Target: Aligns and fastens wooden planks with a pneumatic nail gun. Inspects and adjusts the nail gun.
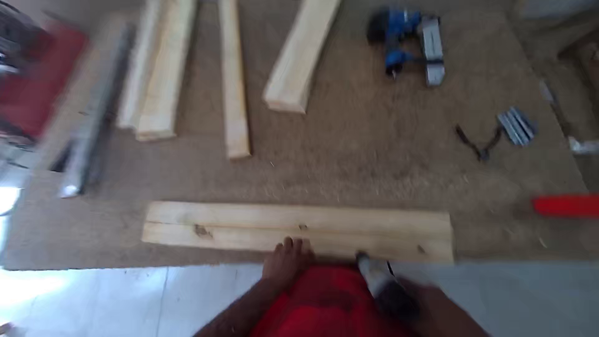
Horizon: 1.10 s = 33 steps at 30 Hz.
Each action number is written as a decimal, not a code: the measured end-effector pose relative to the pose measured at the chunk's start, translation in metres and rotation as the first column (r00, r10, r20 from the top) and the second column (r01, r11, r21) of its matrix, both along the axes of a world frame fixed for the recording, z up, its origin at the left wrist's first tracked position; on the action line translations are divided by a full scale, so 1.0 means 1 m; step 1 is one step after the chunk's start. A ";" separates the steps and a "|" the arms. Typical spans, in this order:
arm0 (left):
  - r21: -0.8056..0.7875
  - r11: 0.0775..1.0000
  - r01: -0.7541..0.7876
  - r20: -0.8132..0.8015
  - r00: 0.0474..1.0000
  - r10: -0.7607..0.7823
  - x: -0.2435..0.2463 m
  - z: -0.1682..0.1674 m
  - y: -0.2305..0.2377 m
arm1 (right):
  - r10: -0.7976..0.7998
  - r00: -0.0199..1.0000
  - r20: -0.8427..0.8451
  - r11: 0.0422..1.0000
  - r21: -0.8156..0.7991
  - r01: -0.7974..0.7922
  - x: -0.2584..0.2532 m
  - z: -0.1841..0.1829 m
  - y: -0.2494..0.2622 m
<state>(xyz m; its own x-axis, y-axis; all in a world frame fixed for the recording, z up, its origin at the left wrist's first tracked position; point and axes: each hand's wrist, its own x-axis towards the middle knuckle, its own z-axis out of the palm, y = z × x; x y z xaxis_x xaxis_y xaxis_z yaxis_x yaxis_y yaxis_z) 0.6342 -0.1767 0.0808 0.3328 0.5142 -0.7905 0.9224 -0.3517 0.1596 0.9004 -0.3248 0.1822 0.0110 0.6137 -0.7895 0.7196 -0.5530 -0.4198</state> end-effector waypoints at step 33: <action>0.631 0.752 -0.190 0.393 0.914 -0.098 0.060 -0.129 0.048 | 0.330 0.943 -0.049 0.877 -0.353 -0.325 0.002 -0.087 0.118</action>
